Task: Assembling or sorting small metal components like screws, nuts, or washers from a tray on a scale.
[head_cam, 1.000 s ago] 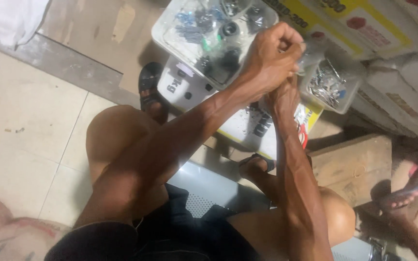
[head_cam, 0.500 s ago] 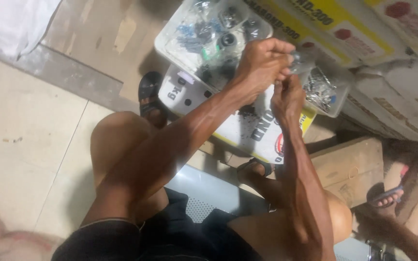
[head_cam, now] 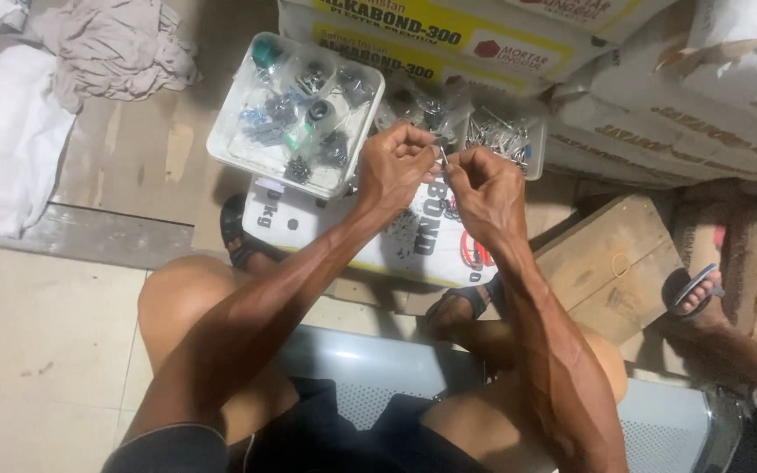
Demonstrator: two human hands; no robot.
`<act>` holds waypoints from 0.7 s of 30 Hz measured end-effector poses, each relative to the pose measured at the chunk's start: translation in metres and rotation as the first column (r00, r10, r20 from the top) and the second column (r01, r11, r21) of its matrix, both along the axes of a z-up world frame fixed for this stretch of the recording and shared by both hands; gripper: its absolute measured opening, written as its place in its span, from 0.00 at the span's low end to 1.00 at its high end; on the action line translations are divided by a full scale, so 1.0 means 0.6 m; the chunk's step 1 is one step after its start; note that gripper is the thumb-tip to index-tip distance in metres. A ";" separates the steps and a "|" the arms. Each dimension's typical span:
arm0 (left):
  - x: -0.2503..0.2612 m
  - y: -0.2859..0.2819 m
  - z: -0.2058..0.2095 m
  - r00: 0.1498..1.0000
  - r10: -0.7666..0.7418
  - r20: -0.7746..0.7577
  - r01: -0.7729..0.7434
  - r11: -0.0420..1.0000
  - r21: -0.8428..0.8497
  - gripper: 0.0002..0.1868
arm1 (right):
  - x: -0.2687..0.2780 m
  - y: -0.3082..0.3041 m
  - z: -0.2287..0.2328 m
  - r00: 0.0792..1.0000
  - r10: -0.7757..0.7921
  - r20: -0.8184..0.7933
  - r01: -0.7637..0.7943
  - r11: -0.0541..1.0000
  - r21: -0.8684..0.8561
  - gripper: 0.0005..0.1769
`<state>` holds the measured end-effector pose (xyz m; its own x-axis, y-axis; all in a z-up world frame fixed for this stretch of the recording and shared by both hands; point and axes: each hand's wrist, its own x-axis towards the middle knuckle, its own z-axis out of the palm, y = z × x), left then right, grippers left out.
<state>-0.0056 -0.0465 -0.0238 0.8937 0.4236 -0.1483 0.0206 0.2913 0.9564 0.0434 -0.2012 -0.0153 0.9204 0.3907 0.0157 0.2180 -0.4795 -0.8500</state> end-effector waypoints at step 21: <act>0.011 -0.008 -0.034 0.981 -0.140 0.134 0.082 0.926 0.369 0.07 | -0.004 -0.016 0.028 0.922 -0.048 -0.385 0.132 0.972 0.196 0.04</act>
<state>0.0013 -0.0513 -0.0440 0.9374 0.3190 0.1395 -0.1239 -0.0687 0.9899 0.0413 -0.2107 0.0017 0.9057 0.3319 -0.2637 -0.1726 -0.2794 -0.9445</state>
